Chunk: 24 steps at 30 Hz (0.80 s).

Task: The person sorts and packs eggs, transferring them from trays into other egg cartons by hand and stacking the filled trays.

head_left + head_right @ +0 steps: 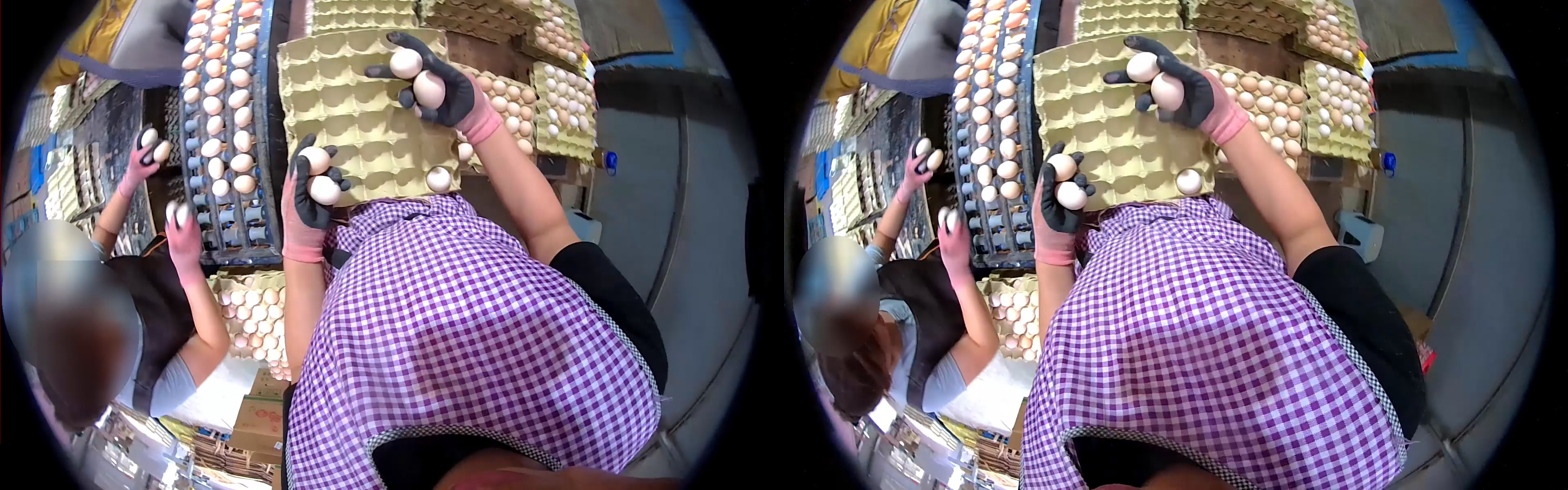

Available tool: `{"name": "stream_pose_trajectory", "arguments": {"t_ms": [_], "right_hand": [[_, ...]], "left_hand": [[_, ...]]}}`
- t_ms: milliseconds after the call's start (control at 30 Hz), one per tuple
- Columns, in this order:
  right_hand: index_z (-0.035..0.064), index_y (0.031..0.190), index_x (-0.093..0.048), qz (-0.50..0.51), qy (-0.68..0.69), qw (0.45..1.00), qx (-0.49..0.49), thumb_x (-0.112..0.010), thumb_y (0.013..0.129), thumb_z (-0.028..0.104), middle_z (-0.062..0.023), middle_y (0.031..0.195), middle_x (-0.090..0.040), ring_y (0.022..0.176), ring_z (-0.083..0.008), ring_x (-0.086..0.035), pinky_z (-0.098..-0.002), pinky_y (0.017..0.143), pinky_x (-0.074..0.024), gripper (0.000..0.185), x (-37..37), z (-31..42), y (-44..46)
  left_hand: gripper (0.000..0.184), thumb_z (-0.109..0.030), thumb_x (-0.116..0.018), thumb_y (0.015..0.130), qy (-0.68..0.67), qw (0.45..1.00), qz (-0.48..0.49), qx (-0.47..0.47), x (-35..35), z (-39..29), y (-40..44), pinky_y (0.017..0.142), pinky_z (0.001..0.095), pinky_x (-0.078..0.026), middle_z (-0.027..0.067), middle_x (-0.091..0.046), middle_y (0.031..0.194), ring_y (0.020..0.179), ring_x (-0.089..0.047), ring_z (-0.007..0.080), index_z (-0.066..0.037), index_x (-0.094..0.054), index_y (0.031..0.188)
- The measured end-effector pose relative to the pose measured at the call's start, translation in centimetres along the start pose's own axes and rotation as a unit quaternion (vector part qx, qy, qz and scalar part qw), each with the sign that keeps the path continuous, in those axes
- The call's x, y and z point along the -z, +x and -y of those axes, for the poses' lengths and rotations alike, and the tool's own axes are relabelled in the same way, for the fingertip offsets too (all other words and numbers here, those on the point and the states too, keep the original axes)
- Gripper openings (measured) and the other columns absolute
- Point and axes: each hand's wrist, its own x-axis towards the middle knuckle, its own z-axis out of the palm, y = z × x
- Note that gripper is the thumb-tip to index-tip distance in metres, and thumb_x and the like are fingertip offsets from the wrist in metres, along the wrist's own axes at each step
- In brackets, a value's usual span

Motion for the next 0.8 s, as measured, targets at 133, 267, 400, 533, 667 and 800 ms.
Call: {"name": "stream_pose_trajectory", "arguments": {"t_ms": [133,267,400,533,667,800], "right_hand": [[0.0073,0.148,-0.044,-0.154,-0.256,0.954,0.018,-0.056,0.101,0.027,-0.0147,0.131,-0.061,0.096,-0.0196,-0.068,-0.0266,0.071,-0.0584,0.052,-3.1,-0.5,-4.6],[0.0150,0.126,-0.063,-0.182,-0.736,0.651,0.037,-0.060,0.093,0.015,-0.0117,0.123,-0.057,0.104,-0.0284,-0.065,-0.0386,0.085,-0.0542,0.033,-5.1,-1.4,-9.2],[0.0222,0.120,-0.063,-0.153,-0.873,0.456,-0.082,-0.068,0.090,0.024,-0.0128,0.122,-0.054,0.099,-0.0280,-0.066,-0.0375,0.075,-0.0548,0.031,-9.2,-3.0,-12.3],[0.0239,0.121,-0.061,-0.142,-0.908,0.372,-0.128,-0.075,0.083,0.028,-0.0118,0.124,-0.052,0.103,-0.0259,-0.064,-0.0361,0.072,-0.0547,0.041,-9.2,-5.4,-11.7],[0.0214,0.119,-0.064,-0.157,-0.887,0.399,-0.169,-0.076,0.083,0.027,-0.0125,0.121,-0.055,0.105,-0.0273,-0.065,-0.0393,0.078,-0.0549,0.038,-8.4,-4.5,-11.3],[0.0110,0.125,-0.065,-0.238,-0.744,0.608,-0.142,-0.074,0.085,0.021,-0.0159,0.129,-0.055,0.115,-0.0307,-0.063,-0.0374,0.097,-0.0517,0.042,-7.4,-1.6,-11.2]], "left_hand": [[0.053,-0.037,-0.047,0.108,-0.029,0.999,0.014,0.020,0.6,0.3,0.3,0.075,0.0328,-0.059,0.0163,-0.062,0.128,0.088,-0.065,0.0160,-0.008,-0.040,0.152],[0.054,-0.037,-0.051,0.106,-0.057,0.997,0.046,0.019,1.3,0.4,0.4,0.078,0.0359,-0.059,0.0146,-0.062,0.130,0.093,-0.065,0.0177,-0.008,-0.040,0.151],[0.057,-0.041,-0.047,0.107,-0.087,0.995,0.034,0.036,1.0,0.3,0.4,0.078,0.0366,-0.059,0.0161,-0.062,0.127,0.091,-0.065,0.0181,-0.005,-0.040,0.151],[0.054,-0.040,-0.047,0.107,-0.192,0.977,0.071,0.057,1.8,0.6,0.8,0.082,0.0417,-0.059,0.0198,-0.060,0.129,0.093,-0.065,0.0218,-0.007,-0.040,0.150],[0.053,-0.031,-0.047,0.108,-0.260,0.961,0.069,0.059,1.7,0.2,0.1,0.086,0.0455,-0.058,0.0236,-0.056,0.136,0.096,-0.065,0.0237,-0.003,-0.037,0.152],[0.049,-0.031,-0.044,0.109,-0.185,0.982,0.033,-0.018,3.8,-1.0,-2.9,0.080,0.0355,-0.059,0.0167,-0.061,0.122,0.091,-0.062,0.0182,-0.003,-0.040,0.149]]}}
